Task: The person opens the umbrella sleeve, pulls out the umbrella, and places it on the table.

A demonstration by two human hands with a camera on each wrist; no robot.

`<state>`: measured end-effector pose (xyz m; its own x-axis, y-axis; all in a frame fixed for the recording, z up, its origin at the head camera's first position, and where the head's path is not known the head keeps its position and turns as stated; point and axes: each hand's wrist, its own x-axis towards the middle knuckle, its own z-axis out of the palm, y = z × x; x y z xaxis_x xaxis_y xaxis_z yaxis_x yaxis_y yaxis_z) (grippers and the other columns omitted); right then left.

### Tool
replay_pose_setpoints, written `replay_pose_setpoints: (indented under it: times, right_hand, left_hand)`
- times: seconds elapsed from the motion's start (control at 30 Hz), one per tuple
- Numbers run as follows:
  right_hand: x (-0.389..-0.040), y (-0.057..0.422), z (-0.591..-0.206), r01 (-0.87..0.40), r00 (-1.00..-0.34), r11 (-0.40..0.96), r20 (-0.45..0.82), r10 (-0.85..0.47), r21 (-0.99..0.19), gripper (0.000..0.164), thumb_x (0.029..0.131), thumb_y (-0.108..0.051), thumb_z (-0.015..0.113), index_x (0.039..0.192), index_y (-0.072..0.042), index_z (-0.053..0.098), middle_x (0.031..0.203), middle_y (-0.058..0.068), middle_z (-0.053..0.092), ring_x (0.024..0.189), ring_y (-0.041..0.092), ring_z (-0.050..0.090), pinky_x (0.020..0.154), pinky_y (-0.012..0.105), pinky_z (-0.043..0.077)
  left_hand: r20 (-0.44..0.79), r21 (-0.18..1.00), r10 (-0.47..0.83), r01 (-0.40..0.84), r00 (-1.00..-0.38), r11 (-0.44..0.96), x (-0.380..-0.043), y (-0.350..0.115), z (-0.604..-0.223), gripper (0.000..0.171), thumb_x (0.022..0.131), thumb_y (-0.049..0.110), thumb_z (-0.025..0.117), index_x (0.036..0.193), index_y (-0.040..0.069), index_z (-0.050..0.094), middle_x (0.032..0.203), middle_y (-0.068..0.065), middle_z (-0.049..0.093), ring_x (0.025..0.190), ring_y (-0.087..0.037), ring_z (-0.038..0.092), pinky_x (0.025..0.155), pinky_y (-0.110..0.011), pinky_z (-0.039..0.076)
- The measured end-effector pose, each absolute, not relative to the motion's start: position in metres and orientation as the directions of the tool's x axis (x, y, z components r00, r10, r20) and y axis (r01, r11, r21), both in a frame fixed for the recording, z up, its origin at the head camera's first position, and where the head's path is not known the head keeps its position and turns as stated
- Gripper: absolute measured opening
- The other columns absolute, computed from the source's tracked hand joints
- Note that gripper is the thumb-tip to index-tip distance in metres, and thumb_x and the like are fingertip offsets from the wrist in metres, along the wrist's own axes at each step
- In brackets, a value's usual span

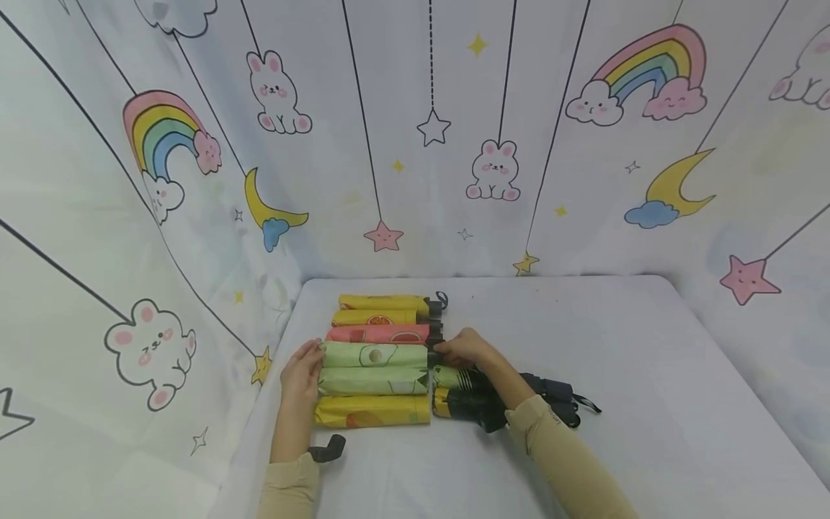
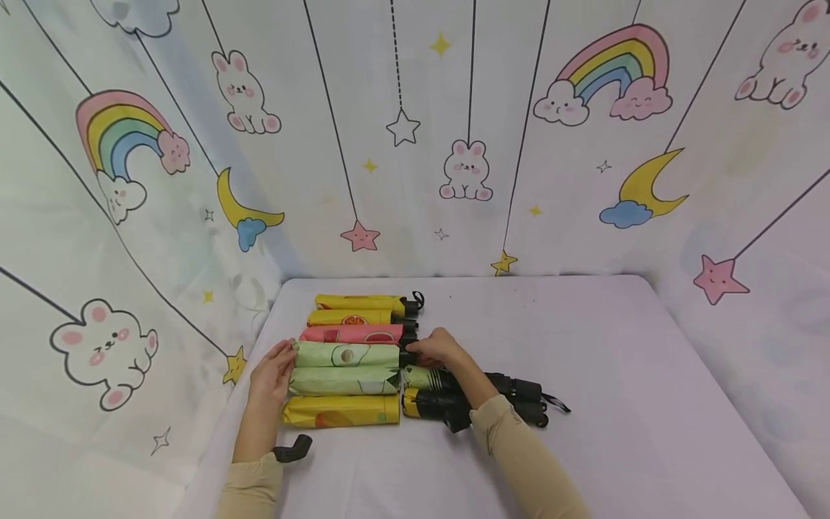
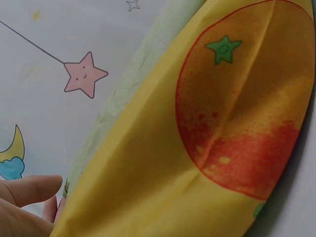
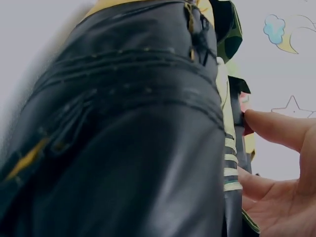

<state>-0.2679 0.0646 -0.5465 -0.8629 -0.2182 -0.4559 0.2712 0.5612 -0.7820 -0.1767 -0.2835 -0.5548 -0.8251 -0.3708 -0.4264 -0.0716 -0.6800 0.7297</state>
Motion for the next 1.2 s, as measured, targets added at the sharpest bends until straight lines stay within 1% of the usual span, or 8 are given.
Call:
replay_pose_setpoints:
  times: [0.13, 0.27, 0.4, 0.57, 0.7, 0.83, 1.0, 1.2]
  right_hand:
    - [-0.269, 0.065, -0.548, 0.288, -0.863, 0.534, -0.457, -0.215, -0.795, 0.038, 0.089, -0.038, 0.081, 0.091, 0.001, 0.077, 0.082, 0.012, 0.079, 0.071, 0.017, 0.075, 0.067, 0.031, 0.062]
    - [-0.27, 0.067, -0.547, 0.332, -0.854, 0.475, -0.474, -0.216, -0.815, 0.044, 0.087, -0.046, 0.082, 0.091, -0.002, 0.079, 0.08, 0.01, 0.079, 0.07, 0.017, 0.076, 0.064, 0.029, 0.057]
    - [-0.271, 0.067, -0.541, 0.381, -0.834, 0.376, -0.49, -0.255, -0.845, 0.054, 0.086, -0.046, 0.084, 0.103, 0.004, 0.075, 0.086, 0.012, 0.078, 0.073, 0.019, 0.077, 0.069, 0.032, 0.063]
    - [-0.272, 0.066, -0.538, 0.376, -0.828, 0.286, -0.458, -0.325, -0.882, 0.064, 0.085, -0.038, 0.087, 0.121, 0.011, 0.066, 0.099, 0.019, 0.077, 0.082, 0.026, 0.079, 0.083, 0.038, 0.065]
    - [-0.272, 0.064, -0.538, 0.355, -0.826, 0.25, -0.427, -0.367, -0.901, 0.061, 0.087, -0.031, 0.086, 0.124, 0.012, 0.066, 0.105, 0.023, 0.076, 0.088, 0.03, 0.079, 0.091, 0.042, 0.063]
    - [-0.272, 0.062, -0.538, 0.331, -0.829, 0.243, -0.404, -0.387, -0.912, 0.05, 0.087, -0.03, 0.086, 0.118, 0.007, 0.073, 0.102, 0.022, 0.077, 0.09, 0.031, 0.079, 0.091, 0.043, 0.063]
    - [-0.271, 0.06, -0.539, 0.313, -0.837, 0.228, -0.381, -0.393, -0.922, 0.048, 0.085, -0.032, 0.089, 0.115, 0.004, 0.076, 0.099, 0.019, 0.079, 0.09, 0.031, 0.079, 0.088, 0.043, 0.064]
    - [-0.27, 0.062, -0.54, 0.297, -0.832, 0.219, -0.365, -0.419, -0.929, 0.051, 0.084, -0.027, 0.09, 0.122, 0.004, 0.074, 0.105, 0.017, 0.078, 0.096, 0.03, 0.078, 0.09, 0.041, 0.064]
  left_hand:
    - [-0.433, 0.717, -0.372, -0.065, -0.821, -0.694, -0.177, -0.285, -0.553, 0.065, 0.099, -0.014, 0.057, 0.159, -0.001, 0.035, 0.161, -0.014, 0.043, 0.148, -0.018, 0.044, 0.114, -0.023, 0.044]
    - [-0.443, 0.694, -0.352, -0.068, -0.824, -0.717, -0.176, -0.286, -0.554, 0.066, 0.1, -0.015, 0.054, 0.16, 0.0, 0.032, 0.165, -0.015, 0.036, 0.151, -0.019, 0.04, 0.115, -0.023, 0.042]
    - [-0.456, 0.681, -0.343, -0.075, -0.821, -0.729, -0.175, -0.288, -0.556, 0.067, 0.1, -0.016, 0.053, 0.161, 0.001, 0.03, 0.167, -0.014, 0.033, 0.152, -0.018, 0.038, 0.116, -0.022, 0.041]
    - [-0.474, 0.676, -0.349, -0.081, -0.808, -0.732, -0.174, -0.289, -0.558, 0.067, 0.1, -0.013, 0.055, 0.161, 0.002, 0.031, 0.167, -0.014, 0.033, 0.147, -0.018, 0.043, 0.117, -0.023, 0.041]
    - [-0.485, 0.676, -0.353, -0.087, -0.8, -0.732, -0.172, -0.289, -0.558, 0.067, 0.101, -0.012, 0.056, 0.161, 0.001, 0.031, 0.167, -0.015, 0.03, 0.145, -0.02, 0.044, 0.118, -0.024, 0.04]
    - [-0.483, 0.687, -0.351, -0.099, -0.802, -0.72, -0.171, -0.289, -0.556, 0.067, 0.101, -0.01, 0.056, 0.162, 0.002, 0.029, 0.169, -0.015, 0.029, 0.15, -0.021, 0.04, 0.12, -0.024, 0.037]
    - [-0.478, 0.695, -0.354, -0.1, -0.804, -0.712, -0.173, -0.291, -0.555, 0.068, 0.1, -0.011, 0.057, 0.161, 0.002, 0.031, 0.167, -0.014, 0.034, 0.15, -0.02, 0.041, 0.12, -0.026, 0.038]
    - [-0.498, 0.685, -0.358, -0.105, -0.79, -0.721, -0.175, -0.294, -0.55, 0.067, 0.098, -0.012, 0.061, 0.159, 0.002, 0.035, 0.152, -0.01, 0.054, 0.144, -0.02, 0.05, 0.114, -0.026, 0.046]
